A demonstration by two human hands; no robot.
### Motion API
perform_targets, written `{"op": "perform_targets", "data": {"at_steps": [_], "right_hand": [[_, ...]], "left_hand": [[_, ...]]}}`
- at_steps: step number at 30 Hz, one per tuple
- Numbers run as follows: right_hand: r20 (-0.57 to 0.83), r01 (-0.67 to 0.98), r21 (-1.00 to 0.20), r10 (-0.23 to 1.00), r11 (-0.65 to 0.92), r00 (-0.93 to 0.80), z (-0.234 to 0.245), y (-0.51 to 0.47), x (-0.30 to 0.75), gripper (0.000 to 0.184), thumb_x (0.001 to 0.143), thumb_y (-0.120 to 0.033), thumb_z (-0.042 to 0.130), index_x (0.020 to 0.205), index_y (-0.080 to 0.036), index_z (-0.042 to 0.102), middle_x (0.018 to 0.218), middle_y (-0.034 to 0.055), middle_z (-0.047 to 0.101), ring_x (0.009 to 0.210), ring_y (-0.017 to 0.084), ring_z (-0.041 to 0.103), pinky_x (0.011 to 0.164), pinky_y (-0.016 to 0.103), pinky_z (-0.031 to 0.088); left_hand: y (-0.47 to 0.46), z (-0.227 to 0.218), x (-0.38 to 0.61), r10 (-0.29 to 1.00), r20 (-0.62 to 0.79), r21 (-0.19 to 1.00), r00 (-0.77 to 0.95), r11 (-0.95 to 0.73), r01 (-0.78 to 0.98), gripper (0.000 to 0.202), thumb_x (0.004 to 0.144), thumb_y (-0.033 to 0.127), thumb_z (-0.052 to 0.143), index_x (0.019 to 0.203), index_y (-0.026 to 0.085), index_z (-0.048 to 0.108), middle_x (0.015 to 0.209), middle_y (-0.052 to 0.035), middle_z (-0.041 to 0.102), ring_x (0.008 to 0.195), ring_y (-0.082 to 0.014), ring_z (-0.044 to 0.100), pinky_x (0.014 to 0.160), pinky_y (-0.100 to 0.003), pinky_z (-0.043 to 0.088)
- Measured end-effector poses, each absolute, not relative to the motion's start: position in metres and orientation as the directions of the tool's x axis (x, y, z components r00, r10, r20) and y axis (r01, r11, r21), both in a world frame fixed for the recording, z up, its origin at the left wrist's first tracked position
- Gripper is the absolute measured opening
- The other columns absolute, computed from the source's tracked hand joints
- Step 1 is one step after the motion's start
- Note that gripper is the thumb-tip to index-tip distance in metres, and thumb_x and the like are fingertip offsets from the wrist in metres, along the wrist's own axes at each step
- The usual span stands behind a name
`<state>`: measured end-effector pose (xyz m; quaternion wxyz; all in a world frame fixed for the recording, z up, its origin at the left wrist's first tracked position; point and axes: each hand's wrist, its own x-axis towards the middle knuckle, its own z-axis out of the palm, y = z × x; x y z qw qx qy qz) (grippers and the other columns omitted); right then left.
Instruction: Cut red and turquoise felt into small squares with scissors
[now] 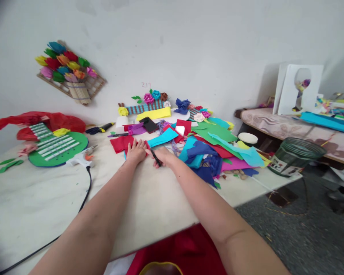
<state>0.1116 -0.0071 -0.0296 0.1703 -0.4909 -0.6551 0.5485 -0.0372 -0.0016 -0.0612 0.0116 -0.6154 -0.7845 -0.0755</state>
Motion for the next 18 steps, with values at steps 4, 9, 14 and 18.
{"op": "perform_targets", "data": {"at_steps": [4, 9, 14, 18], "right_hand": [[-0.237, 0.553, -0.832, 0.870, 0.049, -0.433, -0.0353, -0.0059, 0.1062, 0.046, 0.071, -0.061, 0.057, 0.066, -0.015, 0.054, 0.045, 0.0033, 0.058, 0.036, 0.011, 0.053, 0.035, 0.019, 0.042], [-0.177, 0.717, -0.671, 0.899, 0.188, -0.401, -0.0369, -0.0023, 0.1046, 0.050, 0.069, -0.064, 0.057, 0.063, -0.014, 0.060, 0.052, 0.0075, 0.063, 0.042, 0.014, 0.058, 0.039, 0.021, 0.043], [-0.162, 0.729, -0.651, 0.900, 0.211, -0.405, -0.0343, -0.0045, 0.1021, 0.052, 0.066, -0.066, 0.058, 0.062, -0.015, 0.061, 0.054, 0.0079, 0.064, 0.041, 0.013, 0.057, 0.041, 0.021, 0.043], [-0.165, 0.736, -0.645, 0.903, 0.205, -0.396, -0.0332, -0.0048, 0.1011, 0.051, 0.065, -0.067, 0.059, 0.062, -0.016, 0.061, 0.056, 0.0064, 0.065, 0.040, 0.012, 0.057, 0.041, 0.022, 0.043]], "left_hand": [[-0.0020, -0.0611, -0.0382, 0.968, 0.106, 0.073, -0.225, 0.218, 0.973, 0.055, 0.088, 0.028, 0.022, 0.143, 0.021, 0.026, 0.151, -0.0007, 0.016, 0.138, -0.0244, -0.001, 0.110, -0.048, 0.002], [-0.0002, -0.0635, -0.0401, 0.971, 0.109, 0.035, -0.212, 0.209, 0.977, 0.056, 0.088, 0.029, 0.028, 0.143, 0.020, 0.026, 0.151, -0.0021, 0.015, 0.138, -0.0260, -0.001, 0.110, -0.049, 0.003], [0.0011, -0.0663, -0.0415, 0.972, 0.122, 0.014, -0.199, 0.199, 0.980, 0.056, 0.087, 0.026, 0.029, 0.142, 0.020, 0.027, 0.151, -0.0025, 0.017, 0.138, -0.0268, 0.000, 0.109, -0.050, 0.003], [0.0000, -0.0654, -0.0410, 0.974, 0.121, 0.000, -0.193, 0.195, 0.981, 0.056, 0.087, 0.027, 0.032, 0.142, 0.021, 0.028, 0.151, -0.0022, 0.016, 0.138, -0.0268, 0.000, 0.109, -0.050, 0.003]]}}
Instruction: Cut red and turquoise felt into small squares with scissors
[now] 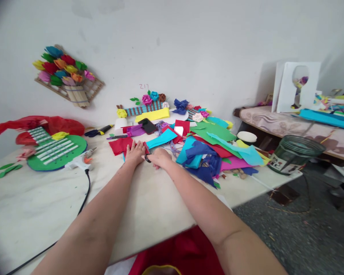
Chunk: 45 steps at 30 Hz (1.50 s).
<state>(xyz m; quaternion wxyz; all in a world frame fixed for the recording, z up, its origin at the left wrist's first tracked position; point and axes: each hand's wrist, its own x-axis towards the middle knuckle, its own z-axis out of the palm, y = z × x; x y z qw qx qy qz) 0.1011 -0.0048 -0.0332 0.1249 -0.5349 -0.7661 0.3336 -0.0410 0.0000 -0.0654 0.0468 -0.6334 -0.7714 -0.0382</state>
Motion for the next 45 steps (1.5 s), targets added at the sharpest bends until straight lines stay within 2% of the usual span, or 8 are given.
{"op": "perform_targets", "data": {"at_steps": [7, 11, 17, 26, 36, 45], "right_hand": [[-0.166, 0.752, -0.626, 0.907, 0.207, -0.387, -0.0317, -0.0056, 0.1007, 0.050, 0.068, -0.065, 0.057, 0.065, -0.015, 0.064, 0.058, 0.0053, 0.065, 0.041, 0.011, 0.056, 0.044, 0.022, 0.043], [-0.137, 0.771, -0.600, 0.921, 0.215, -0.364, -0.0289, -0.0091, 0.1001, 0.052, 0.066, -0.066, 0.056, 0.062, -0.015, 0.064, 0.055, 0.0040, 0.064, 0.039, 0.011, 0.055, 0.046, 0.022, 0.043], [-0.110, 0.802, -0.550, 0.931, 0.233, -0.347, -0.0309, -0.0088, 0.1002, 0.052, 0.070, -0.064, 0.052, 0.056, -0.016, 0.063, 0.053, 0.0040, 0.064, 0.039, 0.011, 0.055, 0.049, 0.023, 0.044], [-0.088, 0.823, -0.506, 0.934, 0.258, -0.347, -0.0356, -0.0064, 0.1002, 0.056, 0.073, -0.067, 0.047, 0.066, -0.016, 0.068, 0.051, 0.0060, 0.063, 0.046, 0.015, 0.060, 0.053, 0.024, 0.046], [-0.065, 0.820, -0.498, 0.930, 0.283, -0.361, -0.0362, -0.0099, 0.1002, 0.058, 0.071, -0.070, 0.046, 0.067, -0.017, 0.068, 0.056, 0.0064, 0.065, 0.057, 0.017, 0.064, 0.054, 0.022, 0.045], [-0.094, 0.795, -0.541, 0.920, 0.274, -0.381, -0.0329, -0.0111, 0.1006, 0.056, 0.072, -0.067, 0.048, 0.061, -0.015, 0.066, 0.055, 0.0065, 0.065, 0.051, 0.015, 0.061, 0.052, 0.022, 0.044]], "left_hand": [[-0.0026, -0.0628, -0.0399, 0.976, 0.112, -0.021, -0.184, 0.188, 0.982, 0.058, 0.086, 0.028, 0.035, 0.142, 0.019, 0.028, 0.151, -0.0035, 0.016, 0.138, -0.0279, 0.001, 0.109, -0.051, 0.004], [-0.0026, -0.0631, -0.0406, 0.980, 0.103, -0.050, -0.173, 0.179, 0.983, 0.058, 0.085, 0.029, 0.039, 0.141, 0.022, 0.030, 0.151, -0.0031, 0.016, 0.138, -0.0286, 0.002, 0.109, -0.051, 0.006], [-0.0012, -0.0640, -0.0409, 0.979, 0.093, -0.049, -0.181, 0.186, 0.981, 0.060, 0.085, 0.028, 0.039, 0.142, 0.019, 0.027, 0.151, -0.0043, 0.016, 0.138, -0.0279, 0.002, 0.109, -0.051, 0.005], [-0.0011, -0.0645, -0.0415, 0.980, 0.099, -0.058, -0.175, 0.181, 0.982, 0.059, 0.084, 0.025, 0.039, 0.142, 0.021, 0.028, 0.151, -0.0036, 0.017, 0.138, -0.0284, 0.003, 0.109, -0.051, 0.006], [0.0017, -0.0679, -0.0434, 0.979, 0.099, -0.044, -0.177, 0.182, 0.982, 0.058, 0.086, 0.027, 0.033, 0.143, 0.018, 0.025, 0.151, -0.0051, 0.015, 0.138, -0.0280, 0.003, 0.109, -0.052, 0.005], [0.0003, -0.0648, -0.0412, 0.978, 0.087, -0.028, -0.190, 0.193, 0.981, 0.058, 0.086, 0.026, 0.031, 0.143, 0.017, 0.025, 0.151, -0.0053, 0.015, 0.138, -0.0263, 0.004, 0.109, -0.050, 0.005]]}}
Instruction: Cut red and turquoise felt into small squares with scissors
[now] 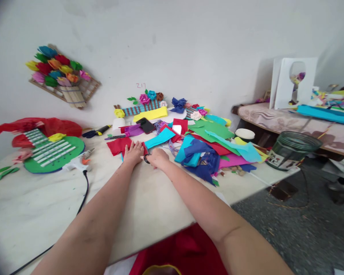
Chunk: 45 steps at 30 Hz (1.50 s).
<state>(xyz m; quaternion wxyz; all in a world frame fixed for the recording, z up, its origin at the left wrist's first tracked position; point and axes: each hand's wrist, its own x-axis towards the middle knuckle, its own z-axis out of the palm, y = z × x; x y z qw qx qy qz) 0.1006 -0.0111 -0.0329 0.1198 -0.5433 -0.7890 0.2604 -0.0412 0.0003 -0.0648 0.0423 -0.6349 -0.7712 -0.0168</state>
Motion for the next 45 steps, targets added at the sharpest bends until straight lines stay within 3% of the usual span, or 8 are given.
{"op": "perform_targets", "data": {"at_steps": [12, 26, 35, 45], "right_hand": [[-0.160, 0.794, -0.561, 0.910, 0.236, -0.384, -0.021, -0.006, 0.099, 0.049, 0.069, -0.062, 0.054, 0.061, -0.015, 0.064, 0.053, 0.0051, 0.064, 0.046, 0.013, 0.059, 0.053, 0.023, 0.045], [-0.080, 0.842, -0.483, 0.946, 0.239, -0.314, -0.031, -0.004, 0.093, 0.046, 0.071, -0.060, 0.054, 0.073, -0.017, 0.069, 0.058, 0.0045, 0.066, 0.058, 0.016, 0.064, 0.062, 0.024, 0.047], [-0.063, 0.844, -0.474, 0.946, 0.251, -0.317, -0.032, -0.003, 0.096, 0.052, 0.071, -0.066, 0.050, 0.070, -0.018, 0.070, 0.057, 0.0053, 0.066, 0.065, 0.018, 0.066, 0.062, 0.024, 0.047], [-0.113, 0.815, -0.523, 0.927, 0.251, -0.358, -0.031, -0.004, 0.097, 0.052, 0.072, -0.066, 0.050, 0.071, -0.016, 0.068, 0.060, 0.0051, 0.067, 0.050, 0.014, 0.062, 0.052, 0.022, 0.045]], "left_hand": [[0.004, -0.068, -0.044, 0.979, 0.082, -0.028, -0.189, 0.192, 0.981, 0.057, 0.087, 0.035, 0.029, 0.142, 0.022, 0.028, 0.151, -0.0033, 0.015, 0.138, -0.0272, 0.003, 0.109, -0.051, 0.004], [0.002, -0.069, -0.044, 0.980, 0.100, -0.041, -0.169, 0.174, 0.984, 0.058, 0.085, 0.038, 0.036, 0.141, 0.023, 0.032, 0.151, -0.0040, 0.016, 0.138, -0.0275, 0.004, 0.109, -0.051, 0.004], [0.001, -0.065, -0.042, 0.978, 0.082, -0.024, -0.190, 0.193, 0.981, 0.058, 0.087, 0.030, 0.029, 0.143, 0.016, 0.024, 0.151, -0.0043, 0.015, 0.138, -0.0262, 0.005, 0.110, -0.050, 0.005], [-0.001, -0.063, -0.041, 0.980, 0.073, -0.022, -0.183, 0.185, 0.983, 0.060, 0.084, 0.028, 0.036, 0.143, 0.018, 0.025, 0.151, -0.0065, 0.015, 0.138, -0.0264, 0.005, 0.109, -0.050, 0.005]]}}
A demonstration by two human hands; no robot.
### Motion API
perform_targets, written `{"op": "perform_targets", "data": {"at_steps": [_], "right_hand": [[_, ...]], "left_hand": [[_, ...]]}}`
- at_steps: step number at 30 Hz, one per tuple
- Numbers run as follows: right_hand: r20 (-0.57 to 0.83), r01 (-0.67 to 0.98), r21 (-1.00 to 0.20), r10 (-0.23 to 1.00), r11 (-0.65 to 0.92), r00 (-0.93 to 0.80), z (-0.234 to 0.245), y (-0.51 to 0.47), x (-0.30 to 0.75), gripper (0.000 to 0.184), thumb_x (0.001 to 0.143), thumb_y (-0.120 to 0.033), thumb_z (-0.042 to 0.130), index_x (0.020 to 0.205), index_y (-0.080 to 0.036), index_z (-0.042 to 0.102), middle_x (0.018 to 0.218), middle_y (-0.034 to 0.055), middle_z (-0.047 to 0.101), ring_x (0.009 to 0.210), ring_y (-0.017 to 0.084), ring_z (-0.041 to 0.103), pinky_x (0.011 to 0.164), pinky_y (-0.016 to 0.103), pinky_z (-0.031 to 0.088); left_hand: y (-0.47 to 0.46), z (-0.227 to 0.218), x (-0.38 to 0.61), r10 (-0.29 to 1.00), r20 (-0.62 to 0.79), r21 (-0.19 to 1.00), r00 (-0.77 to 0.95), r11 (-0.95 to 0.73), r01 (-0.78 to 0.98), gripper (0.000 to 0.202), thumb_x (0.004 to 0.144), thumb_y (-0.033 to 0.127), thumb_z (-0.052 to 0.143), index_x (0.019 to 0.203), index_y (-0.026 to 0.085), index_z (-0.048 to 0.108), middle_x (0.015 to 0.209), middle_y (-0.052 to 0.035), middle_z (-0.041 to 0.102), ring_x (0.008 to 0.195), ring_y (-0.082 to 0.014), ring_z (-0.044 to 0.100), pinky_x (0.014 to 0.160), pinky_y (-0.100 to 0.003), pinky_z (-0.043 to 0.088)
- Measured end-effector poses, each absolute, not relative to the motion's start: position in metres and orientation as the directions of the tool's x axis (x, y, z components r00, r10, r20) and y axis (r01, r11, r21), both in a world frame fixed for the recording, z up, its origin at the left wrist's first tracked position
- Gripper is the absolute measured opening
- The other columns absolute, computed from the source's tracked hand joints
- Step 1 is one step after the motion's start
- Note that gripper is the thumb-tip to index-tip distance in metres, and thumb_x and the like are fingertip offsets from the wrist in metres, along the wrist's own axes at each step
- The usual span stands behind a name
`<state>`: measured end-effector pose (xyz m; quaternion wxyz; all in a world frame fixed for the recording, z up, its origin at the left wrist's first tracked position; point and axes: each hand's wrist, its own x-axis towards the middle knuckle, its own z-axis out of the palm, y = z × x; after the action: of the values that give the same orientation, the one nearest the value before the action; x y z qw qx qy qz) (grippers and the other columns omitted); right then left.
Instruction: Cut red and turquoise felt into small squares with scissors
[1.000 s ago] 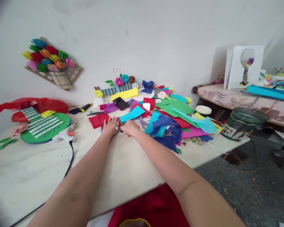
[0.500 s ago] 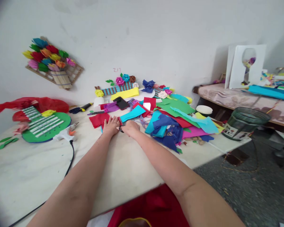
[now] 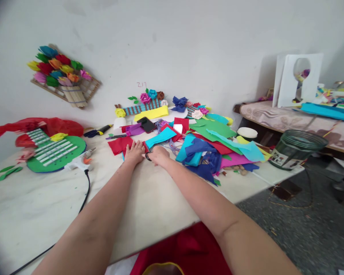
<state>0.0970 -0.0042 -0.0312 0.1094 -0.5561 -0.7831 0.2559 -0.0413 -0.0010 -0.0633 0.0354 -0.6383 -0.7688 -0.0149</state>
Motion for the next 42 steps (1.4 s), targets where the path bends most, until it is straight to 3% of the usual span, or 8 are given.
{"op": "perform_targets", "data": {"at_steps": [10, 20, 24, 31, 42], "right_hand": [[-0.153, 0.822, -0.494, 0.903, 0.282, -0.402, -0.015, -0.005, 0.096, 0.056, 0.069, -0.068, 0.051, 0.059, -0.014, 0.064, 0.054, 0.0070, 0.065, 0.047, 0.014, 0.060, 0.052, 0.024, 0.044], [-0.129, 0.827, -0.495, 0.918, 0.268, -0.375, -0.022, 0.005, 0.088, 0.050, 0.072, -0.062, 0.051, 0.062, -0.015, 0.064, 0.059, 0.0060, 0.067, 0.052, 0.014, 0.062, 0.056, 0.023, 0.045], [-0.105, 0.826, -0.497, 0.926, 0.266, -0.362, -0.029, 0.010, 0.086, 0.047, 0.071, -0.062, 0.053, 0.071, -0.017, 0.066, 0.060, 0.0040, 0.067, 0.053, 0.014, 0.062, 0.055, 0.023, 0.044], [-0.036, 0.828, -0.505, 0.952, 0.244, -0.303, -0.038, 0.014, 0.085, 0.057, 0.071, -0.061, 0.055, 0.107, -0.017, 0.059, 0.069, 0.0041, 0.070, 0.061, 0.017, 0.065, 0.059, 0.024, 0.044], [0.013, 0.835, -0.496, 0.964, 0.236, -0.265, -0.044, 0.013, 0.084, 0.047, 0.074, -0.050, 0.056, 0.109, -0.018, 0.056, 0.079, 0.0051, 0.071, 0.067, 0.018, 0.067, 0.062, 0.025, 0.043]], "left_hand": [[0.001, -0.065, -0.042, 0.978, 0.086, -0.008, -0.193, 0.194, 0.981, 0.057, 0.088, 0.034, 0.025, 0.143, 0.017, 0.026, 0.151, -0.0051, 0.014, 0.138, -0.0261, 0.005, 0.109, -0.050, 0.004], [0.003, -0.066, -0.042, 0.971, 0.093, 0.027, -0.218, 0.216, 0.976, 0.057, 0.089, 0.035, 0.019, 0.143, 0.018, 0.024, 0.151, -0.0028, 0.015, 0.138, -0.0229, 0.006, 0.110, -0.046, 0.003], [0.002, -0.066, -0.042, 0.971, 0.093, 0.023, -0.219, 0.218, 0.976, 0.059, 0.089, 0.035, 0.018, 0.143, 0.015, 0.024, 0.151, -0.0024, 0.015, 0.138, -0.0233, 0.006, 0.111, -0.046, 0.003], [0.002, -0.066, -0.042, 0.974, 0.084, 0.025, -0.212, 0.211, 0.977, 0.059, 0.088, 0.033, 0.017, 0.143, 0.013, 0.023, 0.151, -0.0040, 0.015, 0.138, -0.0237, 0.006, 0.111, -0.046, 0.004], [-0.001, -0.064, -0.041, 0.976, 0.089, -0.010, -0.199, 0.201, 0.980, 0.059, 0.087, 0.029, 0.027, 0.143, 0.014, 0.023, 0.151, -0.0050, 0.016, 0.138, -0.0240, 0.010, 0.111, -0.047, 0.006]]}}
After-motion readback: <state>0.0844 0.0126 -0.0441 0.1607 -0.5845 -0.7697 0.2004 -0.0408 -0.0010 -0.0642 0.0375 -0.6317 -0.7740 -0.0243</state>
